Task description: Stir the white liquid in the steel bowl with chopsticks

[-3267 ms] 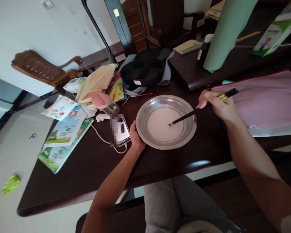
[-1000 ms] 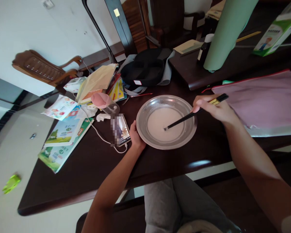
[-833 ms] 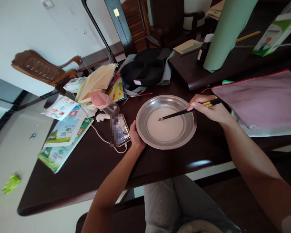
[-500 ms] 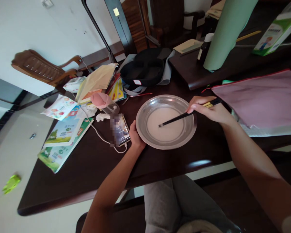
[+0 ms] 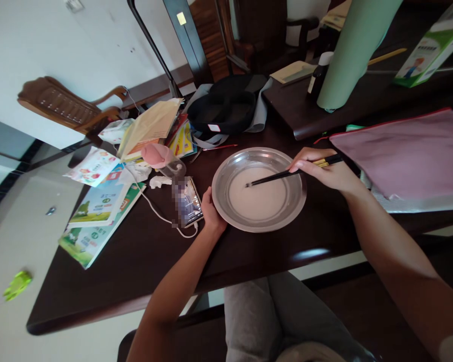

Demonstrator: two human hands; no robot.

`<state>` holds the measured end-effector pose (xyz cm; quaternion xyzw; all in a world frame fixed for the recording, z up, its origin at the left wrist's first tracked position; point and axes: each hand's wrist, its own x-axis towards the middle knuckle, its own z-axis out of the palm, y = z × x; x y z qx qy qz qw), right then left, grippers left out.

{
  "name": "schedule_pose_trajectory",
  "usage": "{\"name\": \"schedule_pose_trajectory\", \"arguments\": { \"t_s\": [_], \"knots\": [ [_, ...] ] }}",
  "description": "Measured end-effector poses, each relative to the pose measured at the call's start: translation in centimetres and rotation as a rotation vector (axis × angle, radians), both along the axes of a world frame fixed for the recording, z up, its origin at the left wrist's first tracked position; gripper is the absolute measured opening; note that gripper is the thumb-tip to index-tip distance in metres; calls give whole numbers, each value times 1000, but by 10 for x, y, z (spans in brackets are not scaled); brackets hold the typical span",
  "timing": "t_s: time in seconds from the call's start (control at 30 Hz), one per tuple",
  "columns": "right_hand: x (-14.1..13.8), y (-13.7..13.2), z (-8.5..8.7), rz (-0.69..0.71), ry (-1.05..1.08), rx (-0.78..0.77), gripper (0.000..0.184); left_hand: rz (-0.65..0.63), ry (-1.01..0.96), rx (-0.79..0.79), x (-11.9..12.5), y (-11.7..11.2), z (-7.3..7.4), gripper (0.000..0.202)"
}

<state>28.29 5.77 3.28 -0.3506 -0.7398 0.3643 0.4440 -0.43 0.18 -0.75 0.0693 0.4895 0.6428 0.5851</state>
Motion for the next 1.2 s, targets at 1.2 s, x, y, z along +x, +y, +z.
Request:
{"name": "schedule_pose_trajectory", "arguments": {
  "t_s": [1.2],
  "knots": [
    [2,-2,2,33,-13,-65,37,2,42,9,-1,0,-1,24]
  ]
}}
